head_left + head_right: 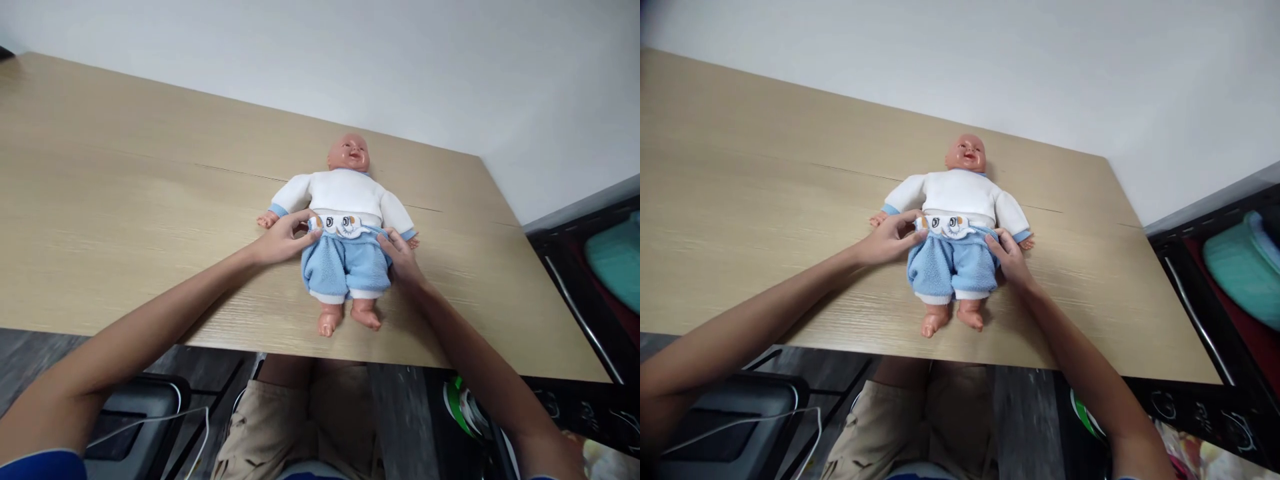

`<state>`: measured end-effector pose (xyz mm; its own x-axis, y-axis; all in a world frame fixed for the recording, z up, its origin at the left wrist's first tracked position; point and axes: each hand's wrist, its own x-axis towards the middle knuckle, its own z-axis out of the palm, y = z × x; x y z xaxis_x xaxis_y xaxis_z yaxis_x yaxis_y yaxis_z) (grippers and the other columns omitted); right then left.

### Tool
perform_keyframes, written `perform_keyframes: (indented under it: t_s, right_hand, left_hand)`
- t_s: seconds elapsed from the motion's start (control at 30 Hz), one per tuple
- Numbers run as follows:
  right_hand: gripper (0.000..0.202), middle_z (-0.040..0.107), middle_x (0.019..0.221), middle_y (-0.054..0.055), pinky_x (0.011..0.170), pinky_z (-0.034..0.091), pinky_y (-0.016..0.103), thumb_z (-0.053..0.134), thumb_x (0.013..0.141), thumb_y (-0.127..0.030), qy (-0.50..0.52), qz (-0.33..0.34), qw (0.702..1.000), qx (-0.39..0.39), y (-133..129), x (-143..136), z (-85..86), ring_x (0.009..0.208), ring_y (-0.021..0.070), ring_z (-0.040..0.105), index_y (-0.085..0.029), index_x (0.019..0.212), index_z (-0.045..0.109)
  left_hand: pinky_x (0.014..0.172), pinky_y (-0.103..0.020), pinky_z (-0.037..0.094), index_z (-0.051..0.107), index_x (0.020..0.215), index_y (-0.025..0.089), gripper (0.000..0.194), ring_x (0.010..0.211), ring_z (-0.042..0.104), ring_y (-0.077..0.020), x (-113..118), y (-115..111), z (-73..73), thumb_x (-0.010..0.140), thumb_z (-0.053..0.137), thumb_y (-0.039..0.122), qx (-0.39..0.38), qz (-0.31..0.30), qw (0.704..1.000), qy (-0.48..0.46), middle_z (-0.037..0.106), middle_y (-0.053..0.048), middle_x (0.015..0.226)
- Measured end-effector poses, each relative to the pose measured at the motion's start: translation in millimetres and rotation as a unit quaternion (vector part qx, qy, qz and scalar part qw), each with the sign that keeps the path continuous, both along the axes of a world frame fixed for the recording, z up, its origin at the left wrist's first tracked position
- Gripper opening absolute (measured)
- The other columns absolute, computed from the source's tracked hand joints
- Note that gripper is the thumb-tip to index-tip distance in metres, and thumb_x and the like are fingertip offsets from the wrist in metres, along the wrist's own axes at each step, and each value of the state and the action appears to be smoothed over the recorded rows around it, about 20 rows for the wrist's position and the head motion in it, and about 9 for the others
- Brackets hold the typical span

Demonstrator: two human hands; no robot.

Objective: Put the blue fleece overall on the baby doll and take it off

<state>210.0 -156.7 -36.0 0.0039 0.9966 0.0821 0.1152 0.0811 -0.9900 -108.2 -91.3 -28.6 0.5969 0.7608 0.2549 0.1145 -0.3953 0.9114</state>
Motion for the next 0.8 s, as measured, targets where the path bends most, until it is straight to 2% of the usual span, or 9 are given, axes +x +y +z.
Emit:
perform_keyframes:
  t_s: [0.1, 0.17, 0.23, 0.33, 0.43, 0.5, 0.6, 0.7, 0.8]
  right_hand:
    - [0.055, 0.064, 0.094, -0.002, 0.084, 0.060, 0.035, 0.084, 0.097, -0.083, 0.007, -0.018, 1.000, -0.011, -6.9, -0.8, -12.6, 0.088, 0.0214, 0.061, -0.030, 0.104, 0.069]
    - [0.052, 0.067, 0.098, -0.001, 0.087, 0.062, 0.037, 0.082, 0.100, -0.080, 0.012, -0.017, 1.000, -0.016, -10.8, -1.0, -14.6, 0.092, 0.0224, 0.064, -0.031, 0.107, 0.069]
    - [0.049, 0.068, 0.100, 0.000, 0.091, 0.063, 0.038, 0.082, 0.103, -0.078, 0.009, -0.006, 1.000, -0.018, -11.1, -0.9, -12.7, 0.094, 0.0231, 0.065, -0.031, 0.110, 0.070]
    - [0.051, 0.068, 0.100, 0.000, 0.095, 0.063, 0.040, 0.082, 0.102, -0.080, -0.011, 0.010, 1.000, -0.004, -7.3, 0.7, -7.7, 0.095, 0.0234, 0.066, -0.031, 0.110, 0.072]
    - [0.055, 0.070, 0.102, 0.001, 0.098, 0.063, 0.041, 0.084, 0.098, -0.083, -0.021, 0.035, 0.999, 0.004, -4.8, 3.9, -4.5, 0.099, 0.0243, 0.066, -0.030, 0.108, 0.075]
    - [0.055, 0.072, 0.106, 0.002, 0.100, 0.063, 0.043, 0.086, 0.096, -0.081, -0.004, 0.055, 0.998, -0.006, -5.4, 5.9, -3.3, 0.102, 0.0261, 0.068, -0.030, 0.112, 0.076]
    - [0.056, 0.074, 0.106, 0.002, 0.096, 0.065, 0.045, 0.090, 0.093, -0.080, 0.018, 0.087, 0.996, -0.026, -7.6, 7.0, -1.5, 0.100, 0.0275, 0.069, -0.031, 0.116, 0.076]
    - [0.056, 0.069, 0.096, 0.001, 0.084, 0.063, 0.042, 0.090, 0.093, -0.082, 0.013, 0.114, 0.993, -0.039, -8.0, 5.6, 1.3, 0.087, 0.0247, 0.064, -0.032, 0.111, 0.075]
    - [0.056, 0.067, 0.094, 0.000, 0.083, 0.062, 0.041, 0.089, 0.093, -0.083, 0.006, 0.112, 0.993, -0.027, -5.8, 2.8, 2.8, 0.085, 0.0236, 0.063, -0.032, 0.107, 0.072]
  left_hand:
    - [0.102, -0.034, 0.060, 0.072, 0.115, 0.021, 0.049, 0.125, 0.069, -0.0252, 1.1, -11.5, -11.0, 0.109, 0.075, 0.070, 0.008, 0.062, 0.998, -0.015, 0.070, -0.014, 0.139]
    - [0.106, -0.036, 0.060, 0.071, 0.118, 0.022, 0.048, 0.130, 0.068, -0.0261, -1.2, -17.6, -14.3, 0.110, 0.076, 0.069, 0.003, 0.083, 0.997, -0.006, 0.068, -0.013, 0.143]
    - [0.111, -0.039, 0.060, 0.071, 0.122, 0.023, 0.048, 0.134, 0.067, -0.0278, -5.4, -19.2, -15.9, 0.107, 0.080, 0.067, -0.006, 0.067, 0.998, 0.000, 0.067, -0.013, 0.144]
    - [0.123, -0.046, 0.058, 0.074, 0.128, 0.024, 0.050, 0.144, 0.065, -0.0318, -12.7, -14.8, -16.5, 0.099, 0.091, 0.061, -0.003, 0.010, 1.000, -0.003, 0.064, -0.015, 0.152]
    - [0.132, -0.052, 0.053, 0.080, 0.120, 0.023, 0.041, 0.150, 0.063, -0.0340, -16.7, -9.5, -15.8, 0.098, 0.092, 0.055, 0.009, -0.025, 1.000, -0.003, 0.065, -0.016, 0.156]
    - [0.125, -0.049, 0.057, 0.079, 0.119, 0.023, 0.037, 0.140, 0.068, -0.0318, -16.8, -7.6, -15.8, 0.102, 0.089, 0.054, -0.013, -0.024, 1.000, -0.008, 0.070, -0.014, 0.147]
    - [0.096, -0.037, 0.062, 0.073, 0.121, 0.022, 0.045, 0.108, 0.071, -0.0242, -15.6, -5.1, -16.9, 0.103, 0.088, 0.061, -0.069, 0.015, 0.997, -0.027, 0.074, -0.008, 0.118]
    - [0.078, -0.031, 0.055, 0.069, 0.117, 0.021, 0.053, 0.088, 0.063, -0.0190, -16.0, -0.6, -16.7, 0.103, 0.087, 0.069, -0.082, 0.053, 0.995, -0.035, 0.072, -0.005, 0.106]
    - [0.065, -0.029, 0.047, 0.068, 0.115, 0.022, 0.056, 0.073, 0.053, -0.0160, -16.7, 2.9, -13.8, 0.100, 0.088, 0.072, -0.117, 0.039, 0.992, -0.026, 0.068, -0.001, 0.093]
